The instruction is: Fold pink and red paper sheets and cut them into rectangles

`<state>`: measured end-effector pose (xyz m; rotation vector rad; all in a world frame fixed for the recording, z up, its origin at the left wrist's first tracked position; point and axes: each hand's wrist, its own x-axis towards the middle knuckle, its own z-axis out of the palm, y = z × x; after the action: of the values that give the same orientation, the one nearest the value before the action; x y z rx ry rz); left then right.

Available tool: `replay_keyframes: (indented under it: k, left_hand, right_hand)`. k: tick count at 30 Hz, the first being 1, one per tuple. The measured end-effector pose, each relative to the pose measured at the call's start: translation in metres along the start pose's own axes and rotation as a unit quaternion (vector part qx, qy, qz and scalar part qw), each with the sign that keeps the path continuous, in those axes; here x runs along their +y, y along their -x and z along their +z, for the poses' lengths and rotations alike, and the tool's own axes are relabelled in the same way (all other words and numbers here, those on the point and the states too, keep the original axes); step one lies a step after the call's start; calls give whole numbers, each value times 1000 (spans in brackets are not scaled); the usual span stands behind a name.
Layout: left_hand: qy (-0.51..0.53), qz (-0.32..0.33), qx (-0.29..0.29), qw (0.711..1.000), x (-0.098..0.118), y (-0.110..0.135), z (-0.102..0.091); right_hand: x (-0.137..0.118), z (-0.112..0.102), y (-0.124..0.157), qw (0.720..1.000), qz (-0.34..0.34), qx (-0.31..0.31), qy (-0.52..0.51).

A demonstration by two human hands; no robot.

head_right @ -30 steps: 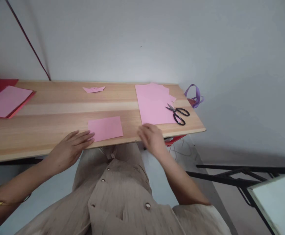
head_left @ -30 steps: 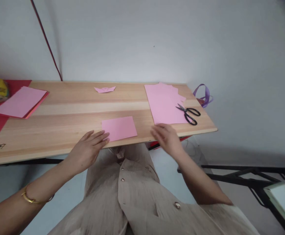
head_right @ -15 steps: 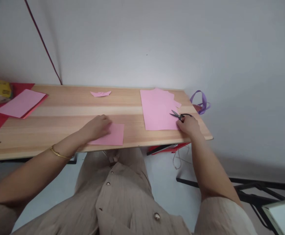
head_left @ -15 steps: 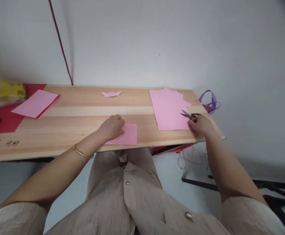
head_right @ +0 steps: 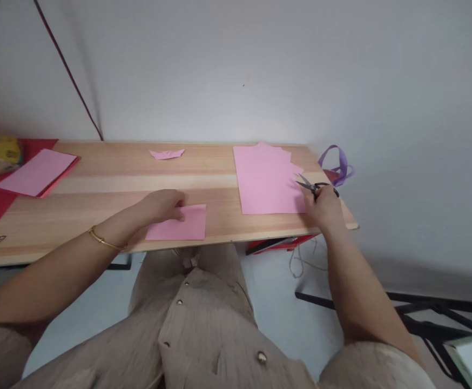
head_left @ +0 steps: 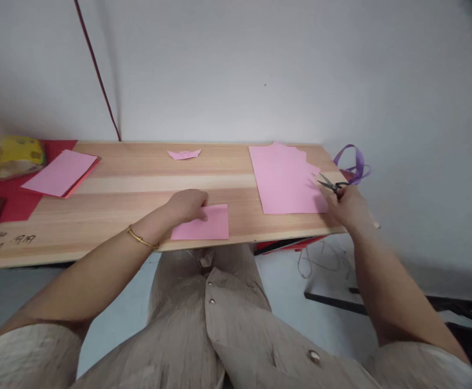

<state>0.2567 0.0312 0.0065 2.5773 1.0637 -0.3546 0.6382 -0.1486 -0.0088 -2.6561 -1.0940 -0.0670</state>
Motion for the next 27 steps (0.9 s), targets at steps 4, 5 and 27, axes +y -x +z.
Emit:
replay_keyframes:
  k: [4,5,27]
  left_hand:
    - [-2,15,26,1000,-2,0,1]
    - [-9,15,34,999,-2,2,2]
    - [195,60,83,975,-31,0,28]
  right_hand:
    - [-27,0,39,995,-84,32,-50]
    - [-35,2,50,992,-113,23,-58]
    - [-107,23,143,910,-406,-79,-28]
